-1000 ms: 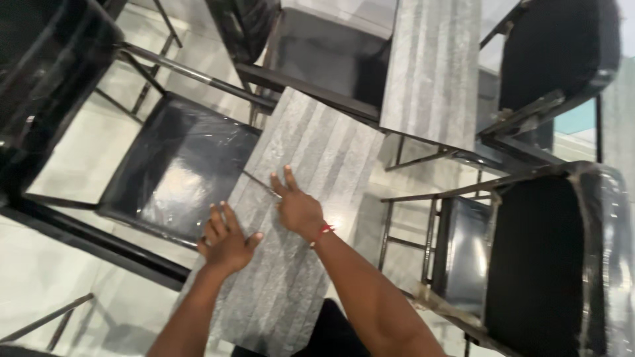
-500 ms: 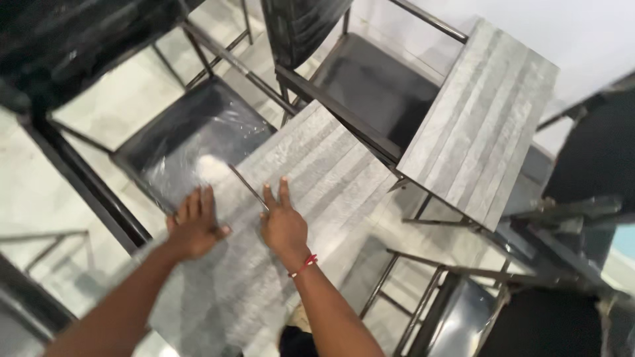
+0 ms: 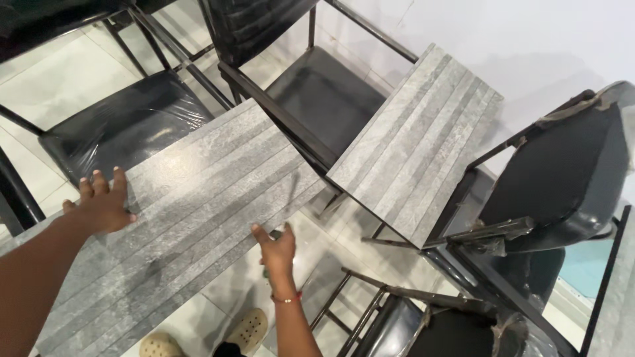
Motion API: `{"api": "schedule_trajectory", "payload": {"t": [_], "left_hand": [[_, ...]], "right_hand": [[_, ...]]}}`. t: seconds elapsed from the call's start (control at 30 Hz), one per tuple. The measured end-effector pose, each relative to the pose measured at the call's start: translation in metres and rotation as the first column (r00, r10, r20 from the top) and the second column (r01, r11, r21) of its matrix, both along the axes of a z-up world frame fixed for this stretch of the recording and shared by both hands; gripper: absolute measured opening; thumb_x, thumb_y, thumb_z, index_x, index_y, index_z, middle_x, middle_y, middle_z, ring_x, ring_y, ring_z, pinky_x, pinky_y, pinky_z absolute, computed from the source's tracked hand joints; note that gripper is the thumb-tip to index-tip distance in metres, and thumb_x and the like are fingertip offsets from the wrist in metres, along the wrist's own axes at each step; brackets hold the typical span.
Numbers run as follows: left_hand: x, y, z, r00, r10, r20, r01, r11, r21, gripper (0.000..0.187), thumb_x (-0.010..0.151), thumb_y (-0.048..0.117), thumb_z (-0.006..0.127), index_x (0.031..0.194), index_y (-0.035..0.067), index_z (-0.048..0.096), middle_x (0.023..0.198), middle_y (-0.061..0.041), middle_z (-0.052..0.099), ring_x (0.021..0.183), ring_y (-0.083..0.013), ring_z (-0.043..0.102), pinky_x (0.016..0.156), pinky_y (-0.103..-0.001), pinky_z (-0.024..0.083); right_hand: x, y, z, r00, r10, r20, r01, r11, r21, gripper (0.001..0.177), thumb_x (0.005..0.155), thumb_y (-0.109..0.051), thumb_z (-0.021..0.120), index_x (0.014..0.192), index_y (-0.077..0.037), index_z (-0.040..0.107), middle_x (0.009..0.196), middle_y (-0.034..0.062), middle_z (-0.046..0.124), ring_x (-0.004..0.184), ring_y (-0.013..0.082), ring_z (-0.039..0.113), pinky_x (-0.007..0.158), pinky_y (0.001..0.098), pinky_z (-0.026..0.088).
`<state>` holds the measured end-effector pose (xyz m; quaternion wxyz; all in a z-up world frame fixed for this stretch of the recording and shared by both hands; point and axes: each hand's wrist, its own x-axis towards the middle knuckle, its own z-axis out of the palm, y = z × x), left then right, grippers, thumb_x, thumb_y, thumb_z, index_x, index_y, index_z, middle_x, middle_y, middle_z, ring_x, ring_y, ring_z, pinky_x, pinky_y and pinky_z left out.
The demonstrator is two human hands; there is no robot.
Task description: The person uses a screwdriver to tighten screws on a chair attached to a desk, then lifts and repositions the desk to access another side and continues tightening screws. The person works on multiple fasteners on the chair frame and desk connection points.
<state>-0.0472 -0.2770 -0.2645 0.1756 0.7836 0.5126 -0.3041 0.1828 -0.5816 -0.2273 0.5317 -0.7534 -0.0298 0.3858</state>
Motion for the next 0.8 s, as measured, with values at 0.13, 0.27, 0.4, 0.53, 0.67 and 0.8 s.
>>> {"api": "schedule_trajectory", "payload": {"t": [0.13, 0.27, 0.4, 0.53, 0.67, 0.8], "left_hand": [[0.005, -0.008, 0.005, 0.993, 0.1, 0.065, -0.099, 0.995, -0.01, 0.122, 0.084, 0.045, 0.078, 0.163, 0.035, -0.016, 0.172, -0.015, -0.018, 0.156, -0.0443, -0.008, 0.116, -0.077, 0.02], [0.006, -0.009, 0.007, 0.978, 0.174, 0.111, -0.173, 0.985, -0.018, 0.118, 0.086, 0.04, 0.077, 0.163, 0.037, -0.012, 0.172, -0.011, -0.019, 0.157, -0.0418, -0.013, 0.118, -0.077, 0.016], [-0.009, -0.011, 0.009, 0.932, 0.26, 0.251, -0.249, 0.965, -0.076, 0.117, 0.079, 0.031, 0.08, 0.163, 0.038, -0.002, 0.173, -0.006, -0.01, 0.159, -0.0358, -0.015, 0.119, -0.077, 0.007], [-0.029, -0.011, 0.02, 0.856, 0.355, 0.374, -0.309, 0.934, -0.18, 0.11, 0.074, 0.022, 0.076, 0.165, 0.037, 0.015, 0.175, -0.006, 0.0, 0.161, -0.0331, -0.014, 0.119, -0.077, -0.005], [-0.047, -0.021, 0.026, 0.826, 0.388, 0.41, -0.343, 0.922, -0.182, 0.104, 0.076, 0.037, 0.078, 0.163, 0.033, 0.022, 0.173, -0.008, 0.003, 0.159, -0.0349, -0.013, 0.118, -0.077, -0.005], [-0.063, -0.029, 0.03, 0.858, 0.376, 0.351, -0.363, 0.926, -0.105, 0.094, 0.083, 0.055, 0.072, 0.161, 0.026, 0.029, 0.173, -0.009, 0.011, 0.16, -0.037, -0.008, 0.119, -0.078, 0.0]], "right_hand": [[-0.008, 0.003, 0.0, 0.95, -0.099, -0.296, 0.145, 0.98, 0.137, 0.029, 0.089, -0.024, 0.08, 0.098, -0.004, 0.061, 0.064, 0.0006, 0.053, 0.045, 0.0092, 0.046, 0.037, 0.0264, 0.04], [-0.012, 0.005, -0.002, 0.899, -0.13, -0.419, 0.23, 0.952, 0.199, 0.024, 0.093, -0.024, 0.075, 0.095, -0.007, 0.058, 0.063, -0.0004, 0.049, 0.044, 0.0096, 0.044, 0.037, 0.0269, 0.039], [-0.024, 0.003, 0.002, 0.906, -0.116, -0.406, 0.204, 0.962, 0.18, 0.026, 0.095, -0.027, 0.073, 0.098, -0.007, 0.057, 0.06, 0.0023, 0.047, 0.042, 0.0121, 0.042, 0.036, 0.0268, 0.038], [-0.049, -0.005, 0.014, 0.916, -0.128, -0.381, 0.193, 0.972, 0.137, 0.028, 0.096, -0.029, 0.072, 0.103, -0.007, 0.058, 0.062, -0.0009, 0.048, 0.044, 0.0104, 0.044, 0.037, 0.0271, 0.04], [-0.084, -0.018, 0.017, 0.892, -0.162, -0.423, 0.193, 0.981, 0.032, 0.033, 0.095, -0.034, 0.073, 0.104, -0.008, 0.056, 0.059, 0.0018, 0.046, 0.043, 0.0119, 0.043, 0.038, 0.0277, 0.039], [-0.125, -0.036, 0.011, 0.915, -0.105, -0.389, 0.123, 0.992, 0.022, 0.037, 0.097, -0.037, 0.073, 0.104, -0.004, 0.056, 0.06, 0.0022, 0.049, 0.044, 0.0123, 0.047, 0.039, 0.0288, 0.042]]}}
